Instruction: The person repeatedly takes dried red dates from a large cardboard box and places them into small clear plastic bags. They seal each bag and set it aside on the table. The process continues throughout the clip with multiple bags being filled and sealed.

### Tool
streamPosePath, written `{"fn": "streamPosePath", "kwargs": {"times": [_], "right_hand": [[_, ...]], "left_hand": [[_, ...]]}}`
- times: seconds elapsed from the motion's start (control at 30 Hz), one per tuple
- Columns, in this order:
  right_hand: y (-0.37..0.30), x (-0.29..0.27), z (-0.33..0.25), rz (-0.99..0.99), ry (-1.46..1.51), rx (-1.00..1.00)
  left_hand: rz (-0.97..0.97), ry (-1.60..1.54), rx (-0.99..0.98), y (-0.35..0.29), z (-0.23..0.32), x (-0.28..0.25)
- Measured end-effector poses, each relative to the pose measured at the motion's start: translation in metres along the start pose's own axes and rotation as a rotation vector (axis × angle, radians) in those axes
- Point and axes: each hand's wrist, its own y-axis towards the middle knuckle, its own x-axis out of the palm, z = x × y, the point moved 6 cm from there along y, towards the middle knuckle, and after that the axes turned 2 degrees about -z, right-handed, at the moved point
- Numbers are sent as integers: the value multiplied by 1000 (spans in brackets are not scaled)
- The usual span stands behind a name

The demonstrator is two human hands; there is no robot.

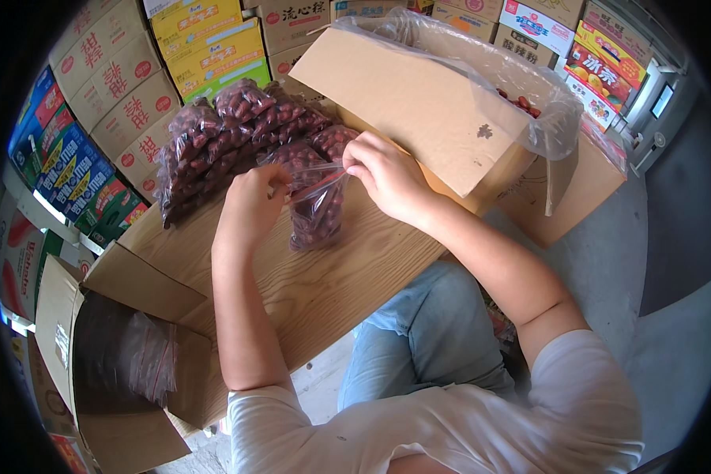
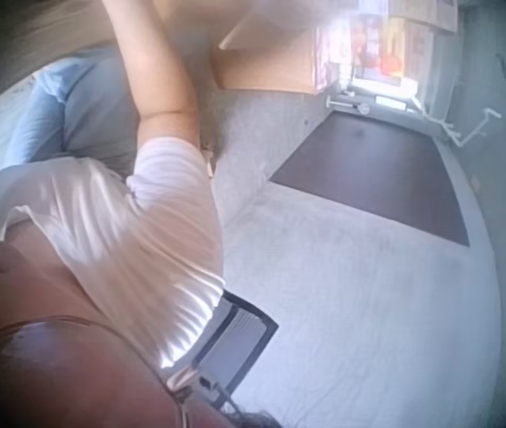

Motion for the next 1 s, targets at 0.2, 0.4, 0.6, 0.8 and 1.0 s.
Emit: {"fn": "streamPosePath", "kwargs": {"times": [0.2, 0.4, 0.6, 0.8, 1.0], "right_hand": [[-4, -24, -19, 272, 95, -81], [-10, -14, -8, -87, -33, 65], [6, -126, -60, 212, -75, -180], [77, -209, 118, 41, -203, 246], [37, -154, 225, -662, -159, 651]], "left_hand": [[159, -236, 88, -2, 33, -18], [-110, -312, 53, 1, 22, 15], [-89, -296, 74, -3, 23, 18], [-105, -286, 28, 2, 33, 21], [-107, -301, -19, 1, 26, 20]]}}
